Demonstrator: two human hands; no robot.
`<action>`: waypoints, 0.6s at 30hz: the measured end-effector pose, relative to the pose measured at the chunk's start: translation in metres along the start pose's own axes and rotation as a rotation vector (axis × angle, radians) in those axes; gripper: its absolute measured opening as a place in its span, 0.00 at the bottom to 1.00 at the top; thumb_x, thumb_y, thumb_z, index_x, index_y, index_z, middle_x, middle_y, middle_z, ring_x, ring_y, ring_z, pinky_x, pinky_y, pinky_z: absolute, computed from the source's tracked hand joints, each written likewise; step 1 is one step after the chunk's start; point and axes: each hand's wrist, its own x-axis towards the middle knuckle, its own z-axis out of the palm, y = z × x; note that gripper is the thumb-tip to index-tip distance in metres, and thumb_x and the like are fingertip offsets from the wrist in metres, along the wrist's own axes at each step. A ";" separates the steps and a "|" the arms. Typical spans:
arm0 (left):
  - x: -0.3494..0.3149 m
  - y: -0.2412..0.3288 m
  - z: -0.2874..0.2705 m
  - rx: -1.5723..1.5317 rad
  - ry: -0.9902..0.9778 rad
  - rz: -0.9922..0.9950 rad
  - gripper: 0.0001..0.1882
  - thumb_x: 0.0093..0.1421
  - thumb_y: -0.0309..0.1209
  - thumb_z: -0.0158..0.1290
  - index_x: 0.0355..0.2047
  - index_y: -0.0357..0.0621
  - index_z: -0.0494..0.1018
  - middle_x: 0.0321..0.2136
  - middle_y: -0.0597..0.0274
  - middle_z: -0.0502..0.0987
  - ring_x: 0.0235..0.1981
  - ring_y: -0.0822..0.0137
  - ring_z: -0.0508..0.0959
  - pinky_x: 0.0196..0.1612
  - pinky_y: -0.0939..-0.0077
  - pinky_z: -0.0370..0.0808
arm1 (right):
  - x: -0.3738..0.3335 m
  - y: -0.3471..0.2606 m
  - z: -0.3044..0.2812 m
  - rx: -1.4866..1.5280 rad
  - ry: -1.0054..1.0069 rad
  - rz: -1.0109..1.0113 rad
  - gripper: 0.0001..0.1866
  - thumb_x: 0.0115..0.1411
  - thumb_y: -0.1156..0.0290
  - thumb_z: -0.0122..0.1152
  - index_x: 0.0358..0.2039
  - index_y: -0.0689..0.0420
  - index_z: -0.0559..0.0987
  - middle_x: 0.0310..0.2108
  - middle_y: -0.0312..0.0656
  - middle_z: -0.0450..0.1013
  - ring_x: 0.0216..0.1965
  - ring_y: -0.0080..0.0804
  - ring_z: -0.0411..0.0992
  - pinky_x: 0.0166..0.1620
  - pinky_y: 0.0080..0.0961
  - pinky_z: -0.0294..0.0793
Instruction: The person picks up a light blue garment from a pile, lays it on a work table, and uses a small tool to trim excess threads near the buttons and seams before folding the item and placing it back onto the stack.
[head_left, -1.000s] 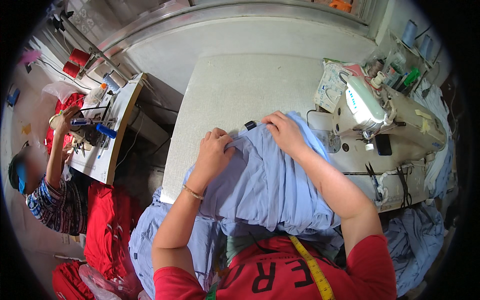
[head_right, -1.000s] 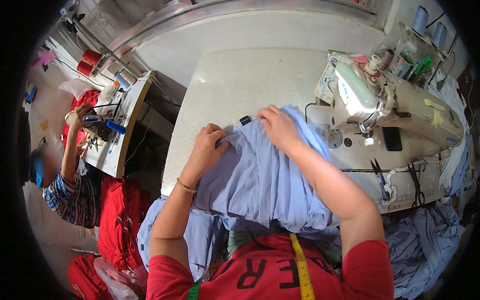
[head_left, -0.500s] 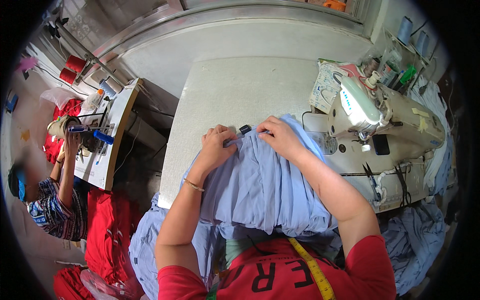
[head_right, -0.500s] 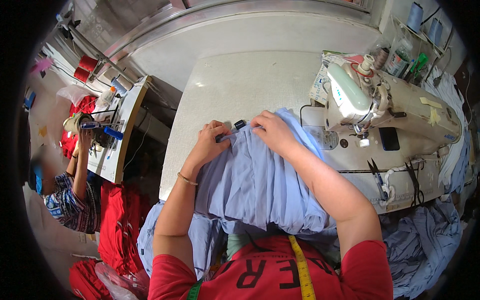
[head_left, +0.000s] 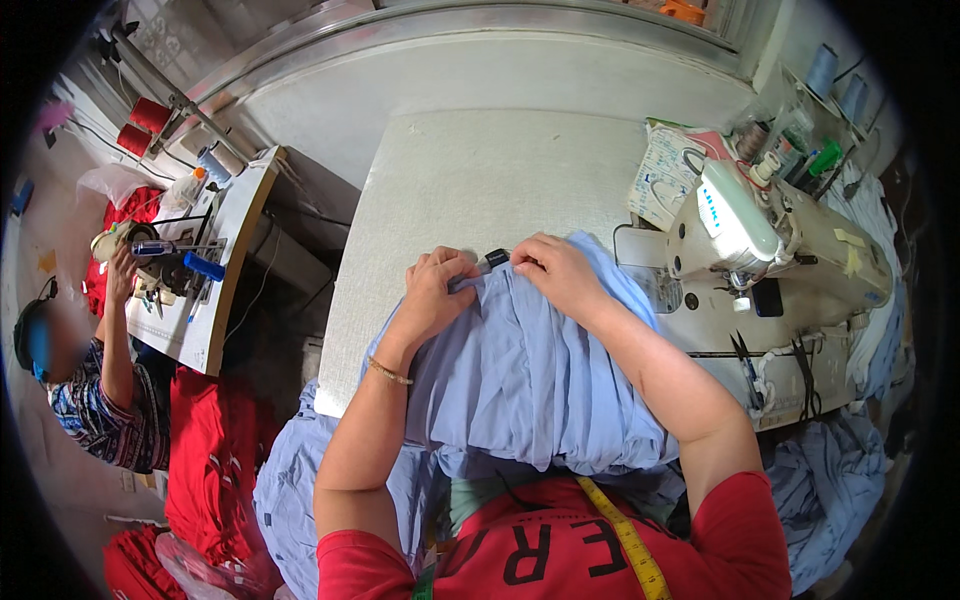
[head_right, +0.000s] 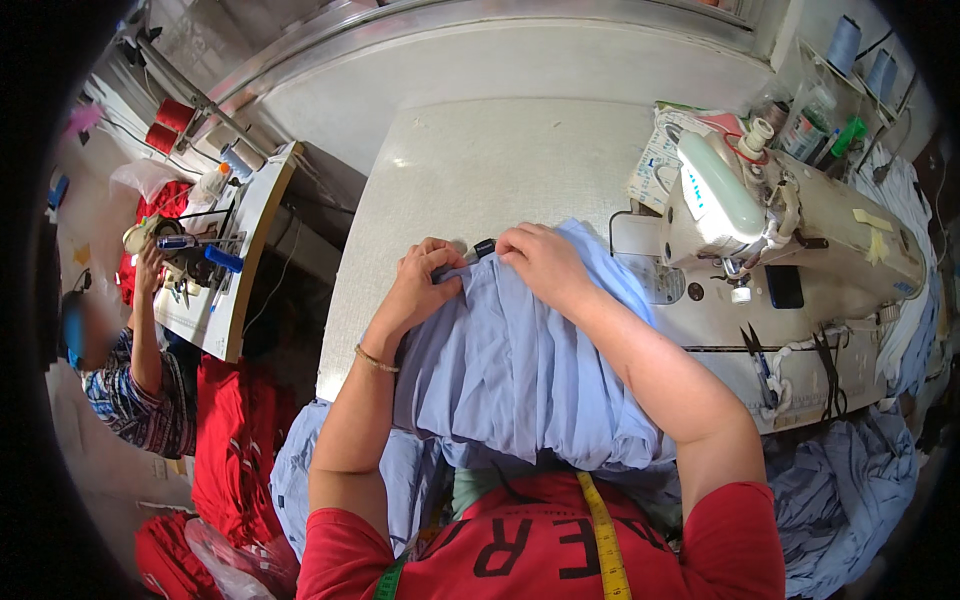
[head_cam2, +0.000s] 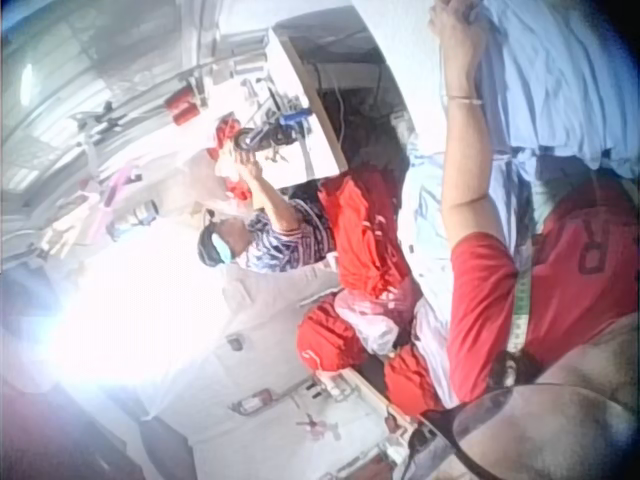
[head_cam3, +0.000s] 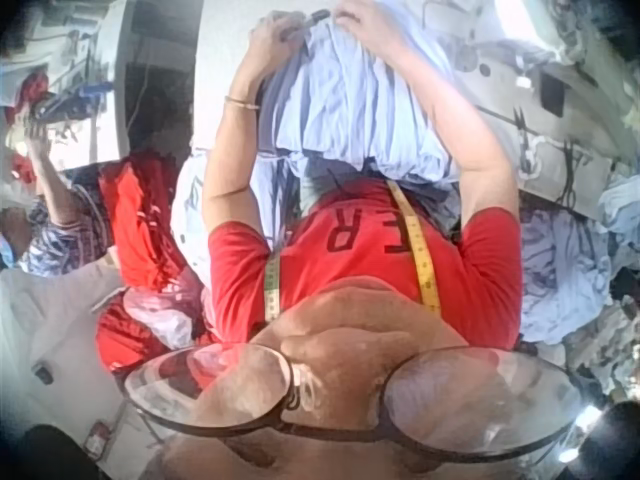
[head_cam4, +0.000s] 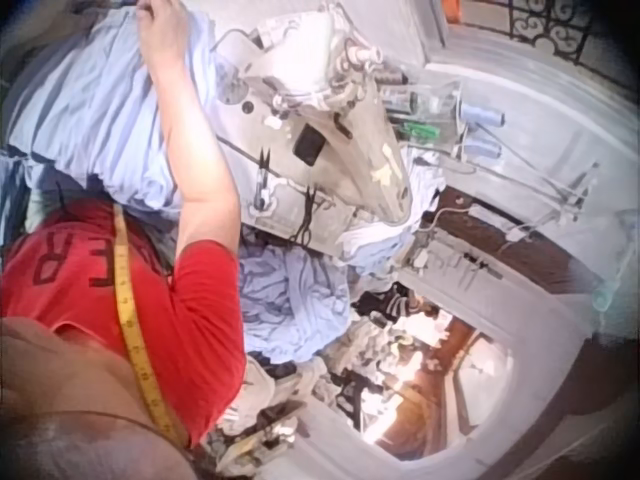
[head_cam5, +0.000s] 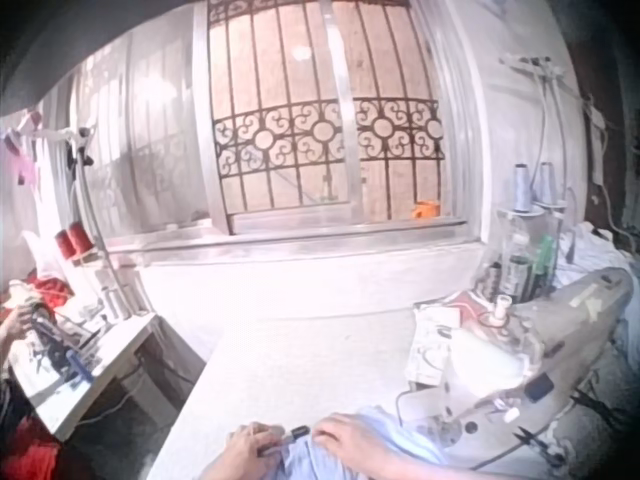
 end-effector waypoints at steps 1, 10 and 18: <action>0.000 0.000 0.000 -0.006 -0.001 -0.001 0.15 0.44 0.25 0.56 0.36 0.44 0.76 0.42 0.62 0.71 0.47 0.61 0.67 0.55 0.67 0.57 | 0.000 0.003 0.002 -0.035 -0.006 -0.022 0.05 0.53 0.72 0.55 0.29 0.57 0.76 0.30 0.42 0.72 0.37 0.41 0.70 0.40 0.33 0.69; -0.001 -0.001 -0.004 -0.042 0.000 0.037 0.15 0.46 0.25 0.55 0.37 0.44 0.76 0.44 0.61 0.71 0.49 0.60 0.66 0.56 0.65 0.59 | -0.002 0.002 0.003 -0.085 0.013 -0.096 0.05 0.54 0.72 0.55 0.30 0.57 0.77 0.32 0.40 0.71 0.38 0.41 0.69 0.42 0.33 0.68; -0.004 0.003 -0.001 0.044 0.018 0.183 0.18 0.46 0.31 0.60 0.39 0.46 0.75 0.48 0.61 0.69 0.54 0.59 0.65 0.60 0.63 0.54 | -0.002 0.001 0.003 -0.122 0.020 -0.121 0.05 0.54 0.72 0.55 0.30 0.57 0.77 0.32 0.41 0.71 0.38 0.41 0.69 0.42 0.34 0.68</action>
